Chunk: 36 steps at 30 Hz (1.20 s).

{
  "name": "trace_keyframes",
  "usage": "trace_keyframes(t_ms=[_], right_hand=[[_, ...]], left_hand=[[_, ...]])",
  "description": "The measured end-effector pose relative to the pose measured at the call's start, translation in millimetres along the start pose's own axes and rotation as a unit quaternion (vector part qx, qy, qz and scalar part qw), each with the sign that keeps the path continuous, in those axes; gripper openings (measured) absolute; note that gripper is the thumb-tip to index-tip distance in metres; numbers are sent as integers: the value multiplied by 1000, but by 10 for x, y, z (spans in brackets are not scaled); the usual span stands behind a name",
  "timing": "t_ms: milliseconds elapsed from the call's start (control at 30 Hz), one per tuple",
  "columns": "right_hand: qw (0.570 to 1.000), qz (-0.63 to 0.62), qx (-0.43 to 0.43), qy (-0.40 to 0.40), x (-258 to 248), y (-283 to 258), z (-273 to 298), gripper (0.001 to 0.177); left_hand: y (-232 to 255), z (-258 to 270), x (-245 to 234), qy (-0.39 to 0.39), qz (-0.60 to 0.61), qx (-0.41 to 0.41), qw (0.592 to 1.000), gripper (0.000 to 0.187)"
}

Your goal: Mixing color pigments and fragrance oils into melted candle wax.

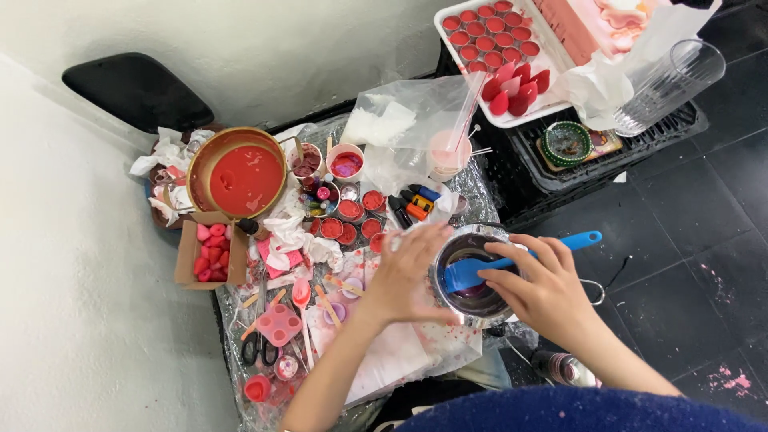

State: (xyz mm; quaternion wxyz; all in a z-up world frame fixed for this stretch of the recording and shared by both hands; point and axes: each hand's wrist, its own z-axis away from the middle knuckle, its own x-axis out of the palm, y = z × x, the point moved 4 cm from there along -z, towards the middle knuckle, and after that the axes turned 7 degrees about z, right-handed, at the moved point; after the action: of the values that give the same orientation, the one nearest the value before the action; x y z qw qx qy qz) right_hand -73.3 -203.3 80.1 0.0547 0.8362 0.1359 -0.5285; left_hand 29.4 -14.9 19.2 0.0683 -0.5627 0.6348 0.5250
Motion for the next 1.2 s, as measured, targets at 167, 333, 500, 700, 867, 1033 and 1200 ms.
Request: trace_keyframes(t_ms=[167,333,500,700,867,1033,1200], right_hand=[[998,-8,-5,-67,-113,262,-538,13],[967,14,98,-236,553,948,-1123,21],[944,-68,227,-229,1761,1576,-1379,38],[924,-31,306,-225,1913,1584,-1523,57],[847,-215,404,-273,2243,1777,-1467,48],[728,-394,494,-266,2267,1700,-1478,27],[675,-468,523,-227,1843,1347,-1529,25]], left_hand=[[-889,-226,-111,46,-27,-82,995,69],[-1262,-570,-45,66,-128,-133,981,49],[-1368,-737,65,-24,-148,-135,979,46],[-1353,-686,-436,-25,-100,-147,984,45],[-1411,-505,-585,-15,-122,-149,981,43],[-1350,-398,-687,-36,-108,-200,973,40],[-1319,-360,-744,-36,-79,-192,978,38]])
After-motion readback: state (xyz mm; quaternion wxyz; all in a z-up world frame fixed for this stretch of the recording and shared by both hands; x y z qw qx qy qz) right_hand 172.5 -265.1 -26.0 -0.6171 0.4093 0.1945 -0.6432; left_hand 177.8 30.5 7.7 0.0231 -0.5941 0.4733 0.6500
